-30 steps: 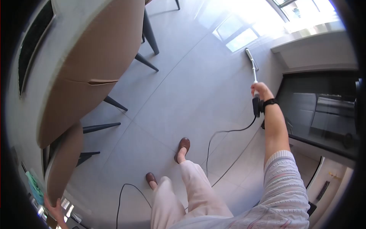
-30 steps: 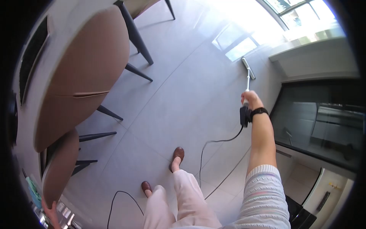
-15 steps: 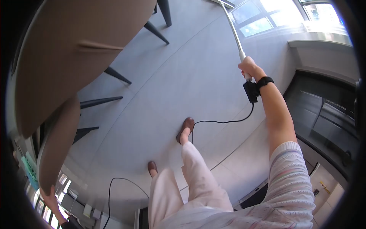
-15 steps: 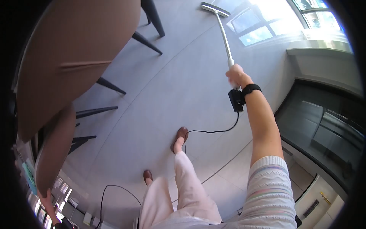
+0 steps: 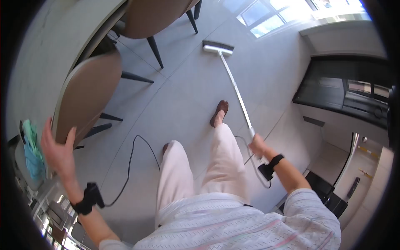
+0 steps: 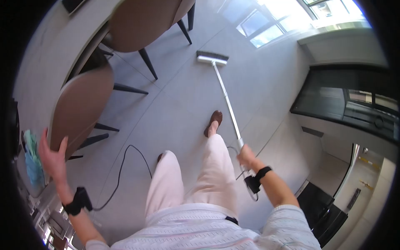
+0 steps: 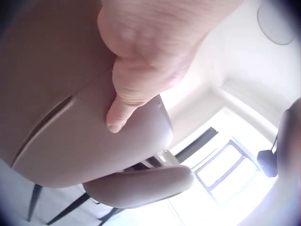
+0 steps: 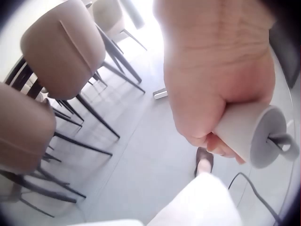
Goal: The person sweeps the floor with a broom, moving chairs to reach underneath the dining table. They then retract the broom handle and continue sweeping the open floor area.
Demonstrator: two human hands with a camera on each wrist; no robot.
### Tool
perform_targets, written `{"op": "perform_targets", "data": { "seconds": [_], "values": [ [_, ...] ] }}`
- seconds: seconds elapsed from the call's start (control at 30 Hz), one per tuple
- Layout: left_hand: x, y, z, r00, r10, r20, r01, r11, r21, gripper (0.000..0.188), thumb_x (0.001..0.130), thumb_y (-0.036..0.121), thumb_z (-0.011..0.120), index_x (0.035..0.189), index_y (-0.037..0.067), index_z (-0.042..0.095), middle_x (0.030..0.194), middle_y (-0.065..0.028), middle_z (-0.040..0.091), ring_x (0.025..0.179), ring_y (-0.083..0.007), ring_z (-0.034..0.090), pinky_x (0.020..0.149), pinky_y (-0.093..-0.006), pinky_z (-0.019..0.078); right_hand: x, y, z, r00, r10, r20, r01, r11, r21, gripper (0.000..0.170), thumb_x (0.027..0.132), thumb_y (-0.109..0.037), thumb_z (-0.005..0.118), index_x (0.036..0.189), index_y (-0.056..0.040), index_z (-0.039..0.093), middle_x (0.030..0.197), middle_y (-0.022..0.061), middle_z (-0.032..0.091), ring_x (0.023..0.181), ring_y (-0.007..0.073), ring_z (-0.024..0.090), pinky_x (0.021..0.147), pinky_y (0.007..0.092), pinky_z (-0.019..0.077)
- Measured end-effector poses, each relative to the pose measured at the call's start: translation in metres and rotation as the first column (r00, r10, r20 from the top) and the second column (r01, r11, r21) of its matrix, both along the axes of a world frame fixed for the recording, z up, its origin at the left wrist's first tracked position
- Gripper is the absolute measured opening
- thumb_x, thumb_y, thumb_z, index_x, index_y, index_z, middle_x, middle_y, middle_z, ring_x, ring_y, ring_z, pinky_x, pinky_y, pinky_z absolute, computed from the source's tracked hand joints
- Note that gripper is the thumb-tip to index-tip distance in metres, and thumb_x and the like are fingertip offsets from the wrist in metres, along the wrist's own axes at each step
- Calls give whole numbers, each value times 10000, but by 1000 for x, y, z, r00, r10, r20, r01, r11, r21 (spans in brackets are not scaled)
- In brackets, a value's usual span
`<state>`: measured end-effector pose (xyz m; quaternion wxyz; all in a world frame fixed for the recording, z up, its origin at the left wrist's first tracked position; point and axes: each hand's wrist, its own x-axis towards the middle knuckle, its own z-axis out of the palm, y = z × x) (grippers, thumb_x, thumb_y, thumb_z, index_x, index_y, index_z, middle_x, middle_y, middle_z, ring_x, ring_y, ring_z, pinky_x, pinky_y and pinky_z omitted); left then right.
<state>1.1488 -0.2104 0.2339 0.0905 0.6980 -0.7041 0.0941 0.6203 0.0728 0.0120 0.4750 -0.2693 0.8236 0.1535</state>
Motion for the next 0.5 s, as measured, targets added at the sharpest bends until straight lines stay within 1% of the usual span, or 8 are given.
{"op": "perform_targets", "data": {
  "seconds": [0.03,0.1,0.13,0.23,0.37,0.43,0.47,0.5],
  "values": [
    [4,3,-1,998,-61,3,62,998,-34,576,687,231,714,1198,110,478,1162,-86,518,1077,-280,470,879,-375,398,48,9,38,998,-37,57,33,997,63,374,721,-41,603,1006,80,393,696,140,547,529,224,564,431,371,465],
    [7,7,0,988,-142,53,146,987,-62,581,696,238,693,1216,130,459,1161,-73,520,1074,-270,474,855,-375,418,100,93,46,995,46,85,-44,999,-23,342,719,-47,580,977,101,410,696,176,578,556,233,593,451,360,472],
    [9,7,0,988,-148,49,151,986,-68,581,696,238,693,1216,130,459,1161,-73,520,1074,-270,474,855,-375,418,129,100,84,988,-53,147,43,997,69,346,723,-70,575,960,113,403,700,203,587,557,248,606,454,362,476],
    [12,10,1,972,-232,43,235,968,-91,589,709,231,669,1241,149,429,1156,-62,521,1070,-260,478,848,-375,426,174,186,123,969,189,156,-202,977,71,342,722,-95,557,934,121,399,695,237,590,581,325,610,504,401,481],
    [18,24,7,960,-282,-8,281,959,-47,575,736,176,636,1261,118,408,1181,-90,504,1092,-275,457,908,-373,390,225,224,190,960,146,239,-195,961,196,343,726,-113,547,938,124,419,711,245,595,608,339,615,533,412,484],
    [24,33,8,865,-488,-116,466,868,-170,569,735,131,628,1259,103,408,1216,-107,470,1138,-281,419,951,-377,351,240,234,212,947,104,303,-200,930,307,362,722,-119,550,972,114,434,794,261,602,678,348,621,588,401,493],
    [25,43,7,858,-500,-122,475,860,-185,569,735,131,628,1259,103,408,1216,-107,470,1138,-281,419,951,-377,351,242,244,213,941,109,321,-198,945,261,364,726,-127,562,981,101,436,715,204,594,582,285,610,503,375,485],
    [27,58,10,837,-531,-133,496,839,-226,557,726,120,631,1242,102,423,1223,-106,461,1163,-282,393,970,-393,323,244,252,219,945,101,310,-184,950,252,364,726,-127,562,981,101,436,715,204,594,582,285,610,503,375,485]
  ]
}}
